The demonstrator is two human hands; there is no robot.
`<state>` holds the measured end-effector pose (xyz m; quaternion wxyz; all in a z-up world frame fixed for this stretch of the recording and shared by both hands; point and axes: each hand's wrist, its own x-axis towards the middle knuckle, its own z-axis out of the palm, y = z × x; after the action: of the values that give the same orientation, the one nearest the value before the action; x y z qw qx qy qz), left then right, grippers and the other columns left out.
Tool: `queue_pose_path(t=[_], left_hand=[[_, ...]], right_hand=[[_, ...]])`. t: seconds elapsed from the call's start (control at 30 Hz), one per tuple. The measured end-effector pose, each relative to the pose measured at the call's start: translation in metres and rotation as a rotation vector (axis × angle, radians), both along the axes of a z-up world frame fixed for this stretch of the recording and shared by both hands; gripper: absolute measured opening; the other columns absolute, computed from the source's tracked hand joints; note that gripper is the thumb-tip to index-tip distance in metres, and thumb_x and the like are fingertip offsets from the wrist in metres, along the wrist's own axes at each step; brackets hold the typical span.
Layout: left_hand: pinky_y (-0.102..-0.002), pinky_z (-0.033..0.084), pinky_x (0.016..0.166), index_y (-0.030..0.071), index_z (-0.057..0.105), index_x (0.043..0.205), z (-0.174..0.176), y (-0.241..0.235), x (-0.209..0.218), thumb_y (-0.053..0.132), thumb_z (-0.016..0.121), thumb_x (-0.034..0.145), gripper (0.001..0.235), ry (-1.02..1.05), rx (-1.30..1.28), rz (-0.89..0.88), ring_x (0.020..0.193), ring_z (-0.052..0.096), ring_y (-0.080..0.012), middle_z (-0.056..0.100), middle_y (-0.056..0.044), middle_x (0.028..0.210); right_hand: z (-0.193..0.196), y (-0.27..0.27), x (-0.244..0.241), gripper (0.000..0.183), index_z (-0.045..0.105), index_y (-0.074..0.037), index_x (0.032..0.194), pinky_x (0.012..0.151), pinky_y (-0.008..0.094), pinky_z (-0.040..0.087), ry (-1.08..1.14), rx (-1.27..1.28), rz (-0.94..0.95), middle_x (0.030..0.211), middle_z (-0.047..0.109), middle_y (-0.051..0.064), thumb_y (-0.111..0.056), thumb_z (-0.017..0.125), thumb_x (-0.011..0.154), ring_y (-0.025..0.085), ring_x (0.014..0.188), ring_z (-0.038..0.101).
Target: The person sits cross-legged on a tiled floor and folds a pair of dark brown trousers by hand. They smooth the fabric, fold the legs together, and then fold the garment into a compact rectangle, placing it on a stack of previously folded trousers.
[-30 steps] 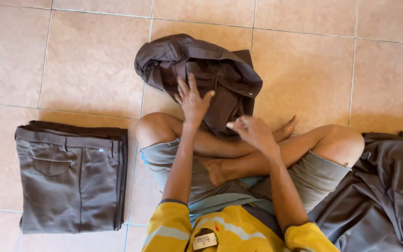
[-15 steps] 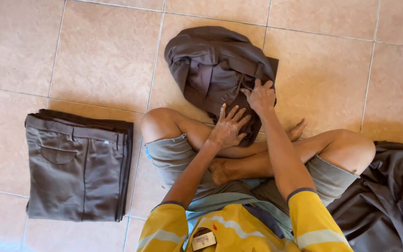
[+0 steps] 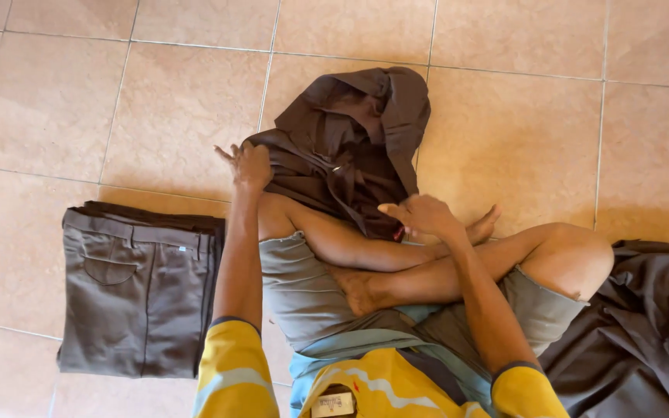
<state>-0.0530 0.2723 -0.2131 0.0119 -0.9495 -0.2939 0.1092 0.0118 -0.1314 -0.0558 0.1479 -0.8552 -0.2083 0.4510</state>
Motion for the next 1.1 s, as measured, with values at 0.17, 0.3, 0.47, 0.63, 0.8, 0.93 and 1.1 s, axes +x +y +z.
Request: queue_pose_path(t=[0.17, 0.3, 0.47, 0.63, 0.8, 0.93, 1.1], left_hand=[[-0.062, 0.051, 0.097, 0.015, 0.059, 0.132, 0.029, -0.066, 0.032, 0.025, 0.074, 0.087, 0.048, -0.631, -0.536, 0.153, 0.110, 0.069, -0.0457, 0.071, -0.019, 0.120], [-0.049, 0.053, 0.104, 0.001, 0.055, 0.139, -0.067, -0.103, 0.050, 0.053, 0.085, 0.080, 0.085, -0.703, -0.964, 0.814, 0.124, 0.064, -0.0384, 0.066, -0.025, 0.130], [-0.045, 0.058, 0.094, 0.002, 0.056, 0.131, -0.050, -0.137, 0.060, 0.040, 0.089, 0.079, 0.072, -0.869, -0.854, 1.001, 0.108, 0.070, -0.0297, 0.070, -0.016, 0.113], [-0.056, 0.043, 0.115, 0.000, 0.020, 0.150, -0.030, -0.151, 0.067, 0.024, 0.087, 0.083, 0.098, -0.914, -0.597, 0.900, 0.142, 0.045, -0.0407, 0.041, -0.027, 0.153], [-0.040, 0.054, 0.068, 0.001, 0.063, 0.095, -0.037, -0.135, 0.054, 0.028, 0.087, 0.082, 0.038, -0.840, -0.743, 0.950, 0.077, 0.064, -0.0200, 0.061, -0.007, 0.083], [-0.032, 0.044, 0.057, 0.014, 0.059, 0.071, -0.111, -0.109, 0.058, 0.021, 0.085, 0.078, 0.028, -0.963, -0.864, 1.042, 0.062, 0.056, -0.0154, 0.056, 0.001, 0.068], [-0.051, 0.054, 0.078, 0.009, 0.057, 0.082, -0.019, -0.161, 0.059, 0.010, 0.079, 0.075, 0.023, -1.182, -0.324, 0.443, 0.088, 0.071, -0.0405, 0.069, -0.011, 0.103]], right_hand=[[-0.084, 0.018, -0.005, 0.067, 0.053, -0.017, 0.148, 0.082, 0.059, 0.061, -0.764, 0.262, -0.044, 0.137, 0.051, 0.020, -0.055, 0.064, 0.094, 0.042, 0.117, 0.062], [-0.172, 0.007, 0.016, 0.072, 0.036, -0.009, 0.160, 0.083, 0.061, 0.061, -0.660, 0.007, -0.022, 0.142, 0.044, 0.027, -0.046, 0.059, 0.102, 0.045, 0.118, 0.059], [-0.204, -0.036, 0.061, 0.086, 0.007, 0.013, 0.158, 0.082, 0.064, 0.057, -0.535, -0.033, -0.341, 0.115, 0.060, 0.035, -0.047, 0.047, 0.111, 0.047, 0.099, 0.070], [-0.217, -0.063, 0.078, 0.094, 0.016, 0.015, 0.157, 0.075, 0.066, 0.057, -0.490, -0.054, -0.403, 0.097, 0.068, 0.034, -0.047, 0.061, 0.103, 0.050, 0.091, 0.072], [-0.184, -0.059, 0.080, 0.036, 0.072, -0.004, 0.100, 0.069, 0.063, 0.057, -0.619, 0.196, -0.625, 0.082, 0.069, 0.028, -0.032, 0.051, 0.100, 0.051, 0.084, 0.072], [-0.163, -0.073, 0.084, 0.030, 0.068, -0.003, 0.106, 0.073, 0.061, 0.057, -0.678, 0.093, -0.786, 0.087, 0.070, 0.028, -0.023, 0.048, 0.096, 0.049, 0.086, 0.071], [-0.152, -0.043, 0.068, 0.028, 0.055, -0.004, 0.121, 0.080, 0.041, 0.056, -1.077, 0.364, -0.668, 0.104, 0.051, 0.014, -0.022, 0.065, 0.101, 0.034, 0.095, 0.062]])
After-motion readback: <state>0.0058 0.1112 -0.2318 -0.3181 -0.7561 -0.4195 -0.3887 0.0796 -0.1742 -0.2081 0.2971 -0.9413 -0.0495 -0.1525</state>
